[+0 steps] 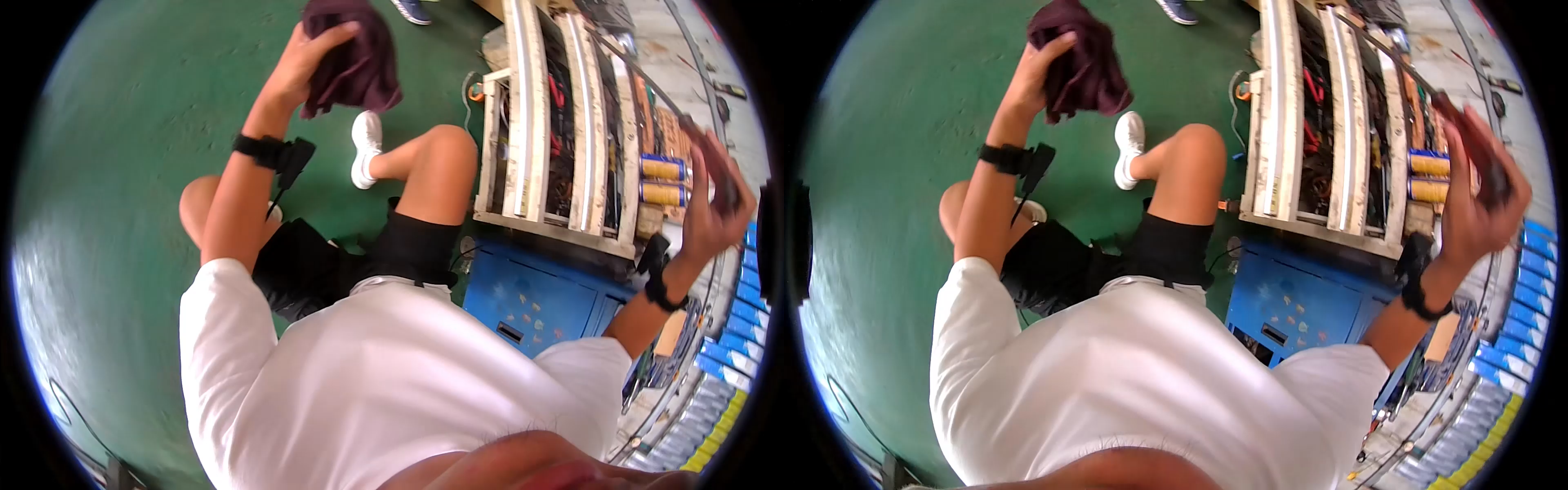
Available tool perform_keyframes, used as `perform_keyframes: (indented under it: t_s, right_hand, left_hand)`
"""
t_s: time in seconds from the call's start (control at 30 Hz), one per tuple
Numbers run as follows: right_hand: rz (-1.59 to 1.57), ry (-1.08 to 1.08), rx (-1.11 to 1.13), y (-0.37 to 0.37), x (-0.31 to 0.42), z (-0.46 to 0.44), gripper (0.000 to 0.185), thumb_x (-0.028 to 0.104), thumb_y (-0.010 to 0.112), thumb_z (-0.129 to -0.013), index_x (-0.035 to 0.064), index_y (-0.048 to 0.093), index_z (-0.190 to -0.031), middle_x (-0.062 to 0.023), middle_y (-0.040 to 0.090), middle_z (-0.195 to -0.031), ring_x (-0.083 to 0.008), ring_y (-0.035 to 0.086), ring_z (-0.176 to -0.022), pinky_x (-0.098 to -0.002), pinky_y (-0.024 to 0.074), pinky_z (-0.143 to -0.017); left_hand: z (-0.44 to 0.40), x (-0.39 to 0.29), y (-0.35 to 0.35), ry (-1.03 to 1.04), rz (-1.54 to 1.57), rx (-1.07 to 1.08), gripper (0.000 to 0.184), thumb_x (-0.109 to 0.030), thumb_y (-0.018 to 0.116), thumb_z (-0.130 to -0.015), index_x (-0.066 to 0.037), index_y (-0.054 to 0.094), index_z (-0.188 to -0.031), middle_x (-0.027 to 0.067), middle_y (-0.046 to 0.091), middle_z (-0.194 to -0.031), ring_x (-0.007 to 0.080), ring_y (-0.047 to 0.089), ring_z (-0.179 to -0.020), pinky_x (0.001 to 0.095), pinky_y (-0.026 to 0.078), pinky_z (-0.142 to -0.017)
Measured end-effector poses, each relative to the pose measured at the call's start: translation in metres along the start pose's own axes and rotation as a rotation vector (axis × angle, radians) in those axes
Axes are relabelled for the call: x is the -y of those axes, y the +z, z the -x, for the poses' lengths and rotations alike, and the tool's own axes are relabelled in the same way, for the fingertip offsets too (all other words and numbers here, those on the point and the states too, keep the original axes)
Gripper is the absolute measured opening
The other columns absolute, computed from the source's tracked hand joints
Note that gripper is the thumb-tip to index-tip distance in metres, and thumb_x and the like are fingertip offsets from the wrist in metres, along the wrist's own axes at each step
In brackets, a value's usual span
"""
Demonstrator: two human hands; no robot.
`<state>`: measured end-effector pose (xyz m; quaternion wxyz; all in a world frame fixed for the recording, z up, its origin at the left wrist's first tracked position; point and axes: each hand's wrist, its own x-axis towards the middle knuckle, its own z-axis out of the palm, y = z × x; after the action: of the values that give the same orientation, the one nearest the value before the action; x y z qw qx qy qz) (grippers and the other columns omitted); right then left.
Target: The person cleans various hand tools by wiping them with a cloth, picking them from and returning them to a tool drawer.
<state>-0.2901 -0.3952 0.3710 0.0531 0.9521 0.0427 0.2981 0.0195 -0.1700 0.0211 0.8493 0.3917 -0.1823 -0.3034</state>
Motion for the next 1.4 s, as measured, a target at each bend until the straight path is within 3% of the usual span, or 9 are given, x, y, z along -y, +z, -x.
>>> perform_keyframes:
  t_s: [0.23, 0.3, 0.37, 0.43, 0.57, 0.7, 0.83, 1.03, 1.4]
  right_hand:
    - [-0.296, 0.032, -0.148, 0.078, 0.099, 0.073, 0.066, -0.008, 0.084, -0.071, 0.0070, 0.049, -0.125, -0.0324, 0.066, -0.110, -0.0400, 0.070, -0.101, -0.0487, 0.0608, -0.085]
    - [-0.383, -0.017, -0.105, 0.102, 0.117, 0.079, 0.068, -0.013, 0.081, -0.072, 0.0040, 0.044, -0.127, -0.0361, 0.059, -0.118, -0.0431, 0.068, -0.104, -0.0506, 0.0615, -0.085]
    - [-0.473, 0.004, -0.120, 0.130, 0.133, 0.079, 0.069, -0.015, 0.079, -0.073, 0.0020, 0.040, -0.127, -0.0370, 0.055, -0.123, -0.0447, 0.067, -0.105, -0.0507, 0.0621, -0.085]
    - [-0.518, -0.010, -0.163, 0.154, 0.140, 0.075, 0.068, -0.013, 0.081, -0.072, 0.0029, 0.040, -0.124, -0.0342, 0.059, -0.118, -0.0425, 0.068, -0.103, -0.0487, 0.0623, -0.084]
    - [-0.441, -0.028, -0.190, 0.179, 0.137, 0.062, 0.065, -0.007, 0.084, -0.072, 0.0023, 0.041, -0.118, -0.0299, 0.064, -0.112, -0.0383, 0.071, -0.100, -0.0441, 0.0625, -0.083]
    - [-0.581, -0.016, -0.175, 0.199, 0.127, 0.044, 0.052, -0.010, 0.079, -0.077, 0.0017, 0.040, -0.110, -0.0302, 0.064, -0.111, -0.0381, 0.070, -0.101, -0.0426, 0.0629, -0.082]
    - [-0.785, 0.105, -0.200, 0.238, 0.131, 0.026, 0.046, -0.012, 0.076, -0.079, 0.0005, 0.038, -0.103, -0.0297, 0.063, -0.113, -0.0359, 0.069, -0.104, -0.0419, 0.0640, -0.083]
    - [-0.977, 0.121, -0.187, 0.284, 0.138, 0.006, 0.046, -0.009, 0.080, -0.077, 0.0020, 0.040, -0.098, -0.0277, 0.067, -0.107, -0.0299, 0.071, -0.100, -0.0360, 0.0632, -0.082]
    - [-1.165, 0.262, -0.282, 0.282, 0.114, -0.011, 0.050, 0.004, 0.085, -0.078, 0.0055, 0.039, -0.098, -0.0279, 0.070, -0.096, -0.0303, 0.072, -0.094, -0.0328, 0.0592, -0.082]
  left_hand:
    - [0.001, -0.036, -0.005, 0.127, -0.291, 0.156, 0.050, -0.001, 0.067, -0.090, -0.001, 0.052, -0.137, 0.0097, 0.066, -0.120, 0.0213, 0.065, -0.108, 0.0304, 0.053, -0.093]
    - [-0.006, -0.016, -0.008, 0.623, -0.457, 0.265, 0.044, -0.007, 0.068, -0.092, 0.000, 0.054, -0.133, 0.0070, 0.067, -0.116, 0.0157, 0.067, -0.092, 0.0292, 0.055, -0.077]
    - [0.019, -0.044, 0.012, 0.496, -0.410, 0.291, 0.039, -0.012, 0.067, -0.094, -0.001, 0.055, -0.129, 0.0033, 0.066, -0.111, 0.0124, 0.063, -0.085, 0.0304, 0.054, -0.074]
    - [0.034, -0.068, 0.028, -0.070, -0.495, 0.223, 0.035, -0.013, 0.066, -0.095, -0.004, 0.056, -0.127, 0.0021, 0.063, -0.104, 0.0130, 0.059, -0.088, 0.0299, 0.052, -0.077]
    - [0.012, -0.027, -0.001, 0.473, -0.513, 0.509, 0.043, -0.007, 0.066, -0.085, -0.006, 0.055, -0.126, 0.0046, 0.059, -0.096, 0.0160, 0.055, -0.087, 0.0315, 0.050, -0.077]
    - [0.025, -0.024, -0.001, 0.779, -0.807, 0.309, 0.057, -0.016, 0.071, -0.073, -0.004, 0.056, -0.127, 0.0174, 0.056, -0.128, 0.0323, 0.048, -0.130, 0.0490, 0.028, -0.113]
    - [0.036, -0.025, 0.013, 0.779, -0.730, 0.211, 0.055, -0.016, 0.071, -0.074, -0.003, 0.058, -0.125, 0.0204, 0.049, -0.141, 0.0380, 0.035, -0.142, 0.0519, 0.015, -0.118]
    - [0.035, -0.026, -0.001, 0.851, -1.130, 0.075, 0.037, -0.024, 0.077, -0.077, -0.008, 0.063, -0.108, 0.0156, 0.064, -0.105, 0.0378, 0.060, -0.104, 0.0495, 0.044, -0.096]
    - [0.039, -0.067, -0.048, 0.777, -1.427, -0.236, 0.021, -0.024, 0.075, -0.080, -0.009, 0.066, -0.092, 0.0126, 0.065, -0.085, 0.0364, 0.064, -0.079, 0.0451, 0.052, -0.068]
